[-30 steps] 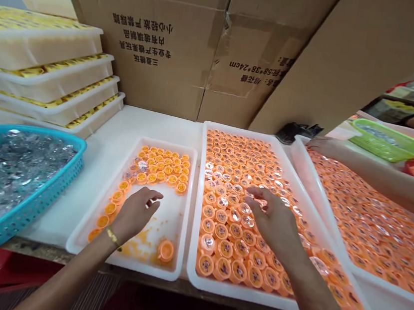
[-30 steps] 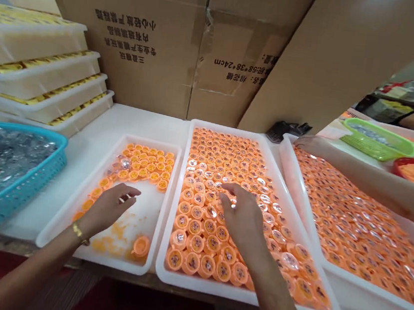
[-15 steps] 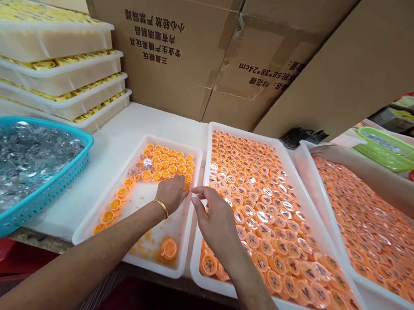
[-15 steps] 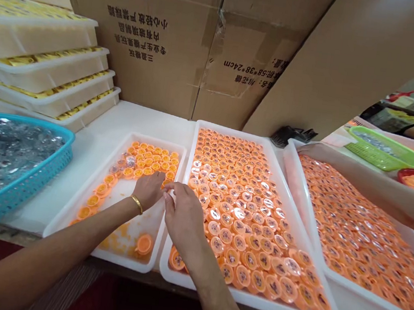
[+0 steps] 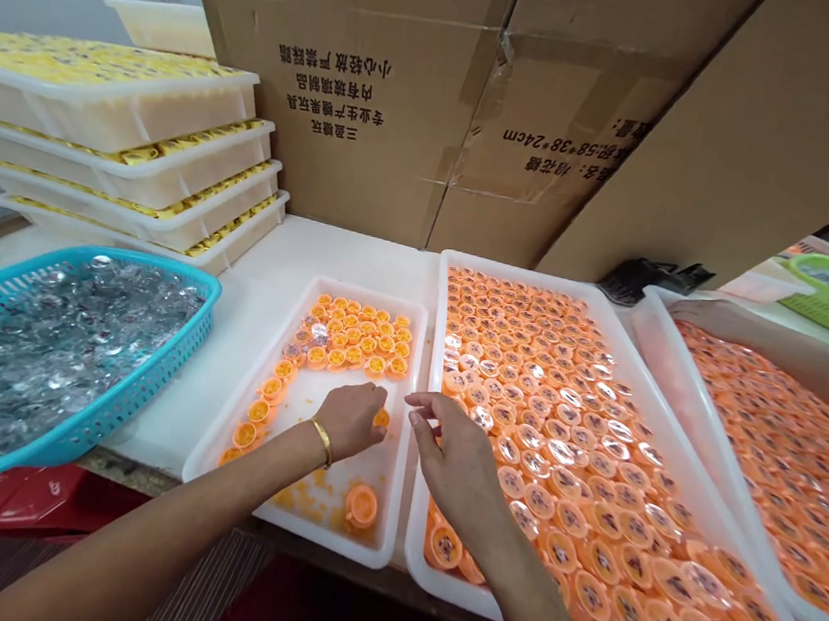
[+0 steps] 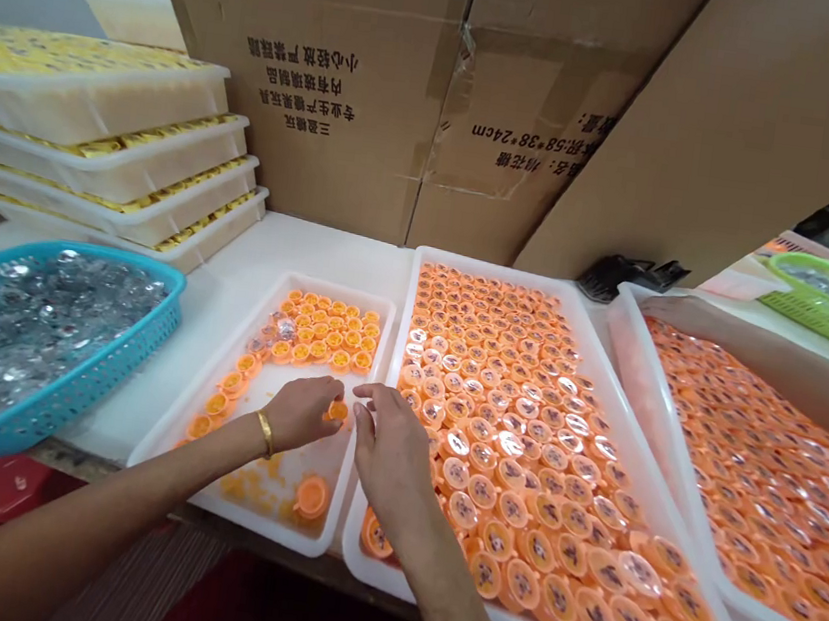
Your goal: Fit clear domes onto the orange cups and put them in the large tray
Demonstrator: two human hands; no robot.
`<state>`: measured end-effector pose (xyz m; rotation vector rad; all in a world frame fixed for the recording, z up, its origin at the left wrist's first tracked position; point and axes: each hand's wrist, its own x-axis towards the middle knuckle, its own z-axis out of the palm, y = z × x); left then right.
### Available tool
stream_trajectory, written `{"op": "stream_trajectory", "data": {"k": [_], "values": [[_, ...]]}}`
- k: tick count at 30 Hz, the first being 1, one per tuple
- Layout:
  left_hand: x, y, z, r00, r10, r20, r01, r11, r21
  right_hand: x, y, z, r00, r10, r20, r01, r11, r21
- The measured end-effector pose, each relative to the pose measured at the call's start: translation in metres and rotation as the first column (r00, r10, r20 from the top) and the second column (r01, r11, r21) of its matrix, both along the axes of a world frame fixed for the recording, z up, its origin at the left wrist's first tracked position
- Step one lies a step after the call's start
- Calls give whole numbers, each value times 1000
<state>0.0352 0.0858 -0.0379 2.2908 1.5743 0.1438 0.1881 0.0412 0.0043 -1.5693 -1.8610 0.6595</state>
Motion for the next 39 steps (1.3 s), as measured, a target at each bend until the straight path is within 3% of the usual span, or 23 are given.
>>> {"op": "stream_trajectory", "data": {"k": [4, 6, 9, 11, 13, 15, 17, 20, 22, 25, 28, 33, 36, 39], "values": [[-30, -21, 19, 997, 4, 74, -4, 1000, 8, -19, -1, -9, 992, 44, -122, -45, 999, -6], [-41, -30, 30, 988, 8, 152, -14, 999, 38, -33, 0, -13, 961, 44, -272, -72, 993, -93], [-54, -40, 39, 955, 0, 296, -22, 997, 71, -51, 1, -19, 819, -1, -574, -243, 905, -348], [-62, -42, 39, 925, -13, 380, 8, 1000, 16, -60, 2, -24, 710, -71, -701, -331, 845, -420], [-73, -35, 36, 908, 8, 419, 6, 999, -33, -64, 2, -32, 654, -164, -739, -299, 840, -452], [-87, -21, 32, 951, 80, 300, -100, 994, 50, -65, 2, -38, 653, -244, -717, -218, 846, -486], [-99, -1, 27, 978, 207, 34, -209, 945, 253, -64, 2, -41, 694, -258, -672, -163, 853, -495], [-108, 25, 17, 955, 273, -112, -223, 915, 335, -62, 0, -41, 737, -216, -641, -155, 868, -471], [-108, 35, 10, 956, 268, -119, -215, 917, 337, -61, 0, -40, 700, -244, -671, -160, 863, -480], [-105, 42, 3, 956, 276, -94, -231, 914, 334, -61, 2, -42, 583, -319, -747, -183, 845, -503], [-106, 42, 4, 955, 296, -8, -279, 910, 305, -62, 3, -46, 503, -356, -788, -216, 831, -513], [-106, 25, 19, 903, 361, 234, -407, 892, 196, -62, 2, -45, 431, -372, -822, -225, 838, -497], [-96, 2, 22, 849, 368, 380, -392, 920, -15, -60, 2, -38, 406, -388, -827, -193, 848, -493], [-81, -20, 17, 770, 372, 519, -274, 926, -258, -58, 1, -33, 387, -384, -838, -111, 883, -456]]}}
